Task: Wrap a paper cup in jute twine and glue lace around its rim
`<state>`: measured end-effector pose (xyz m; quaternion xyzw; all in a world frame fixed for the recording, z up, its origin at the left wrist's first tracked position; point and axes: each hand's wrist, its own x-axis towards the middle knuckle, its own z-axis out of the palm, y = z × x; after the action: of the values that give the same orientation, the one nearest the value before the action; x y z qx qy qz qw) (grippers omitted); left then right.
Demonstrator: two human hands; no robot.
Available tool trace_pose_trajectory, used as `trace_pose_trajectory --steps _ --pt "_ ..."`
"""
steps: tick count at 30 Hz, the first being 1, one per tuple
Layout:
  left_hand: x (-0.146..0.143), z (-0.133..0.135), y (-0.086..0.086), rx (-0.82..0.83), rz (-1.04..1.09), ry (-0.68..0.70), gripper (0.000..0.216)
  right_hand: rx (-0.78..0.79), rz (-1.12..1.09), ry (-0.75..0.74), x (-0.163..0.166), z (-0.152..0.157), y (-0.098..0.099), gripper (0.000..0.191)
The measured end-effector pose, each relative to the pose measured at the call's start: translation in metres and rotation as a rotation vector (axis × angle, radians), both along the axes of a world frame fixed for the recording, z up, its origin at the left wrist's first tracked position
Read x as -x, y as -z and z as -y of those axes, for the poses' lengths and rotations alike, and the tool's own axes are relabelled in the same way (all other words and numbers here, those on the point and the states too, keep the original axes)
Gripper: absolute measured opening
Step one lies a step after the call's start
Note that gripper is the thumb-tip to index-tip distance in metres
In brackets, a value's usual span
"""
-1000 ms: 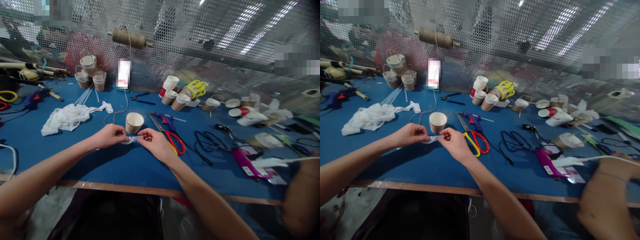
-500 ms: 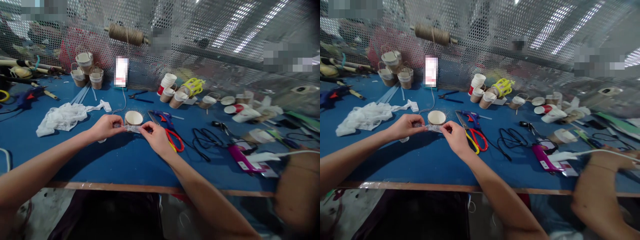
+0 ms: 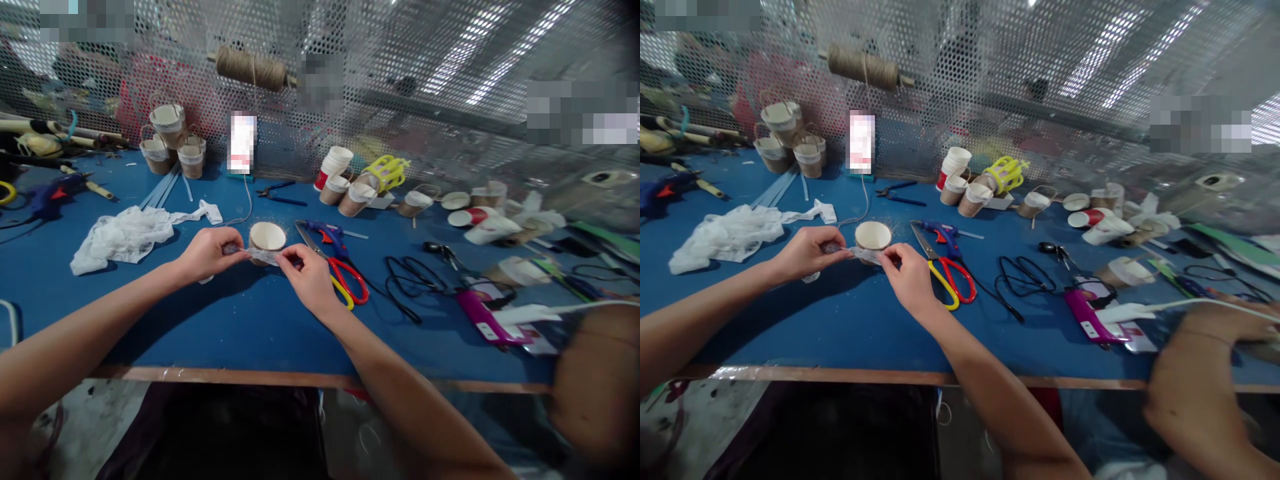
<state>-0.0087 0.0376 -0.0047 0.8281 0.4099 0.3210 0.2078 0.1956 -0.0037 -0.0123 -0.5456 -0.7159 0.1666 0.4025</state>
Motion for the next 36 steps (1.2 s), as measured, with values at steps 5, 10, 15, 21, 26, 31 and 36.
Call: trace_pose_trajectory --steps 5,10,15,21,26,31,36 --pt "0.003 0.001 -0.003 0.004 0.02 0.034 0.019 -0.06 0.022 -0.015 0.001 0.003 -0.001 0.012" --pt "0.002 -0.003 -0.001 -0.044 0.039 0.042 0.018 -0.121 0.011 0.0 0.001 -0.001 0.003 0.014" --pt "0.0 -0.007 0.001 -0.042 0.041 0.034 0.019 -0.144 0.014 0.011 0.0 -0.004 0.006 0.013" --pt "0.001 -0.008 0.003 -0.026 0.038 0.013 0.019 -0.147 0.018 0.025 0.001 -0.003 0.006 0.014" --pt "0.001 -0.008 0.004 -0.022 0.053 0.01 0.02 -0.15 0.022 0.032 0.001 -0.004 0.005 0.015" --pt "0.0 -0.008 0.004 -0.023 0.055 0.009 0.019 -0.156 0.031 0.04 0.001 -0.007 0.007 0.016" --pt "-0.001 -0.009 0.003 -0.012 0.059 0.013 0.02 -0.187 0.032 0.078 0.0 -0.009 0.01 0.011"
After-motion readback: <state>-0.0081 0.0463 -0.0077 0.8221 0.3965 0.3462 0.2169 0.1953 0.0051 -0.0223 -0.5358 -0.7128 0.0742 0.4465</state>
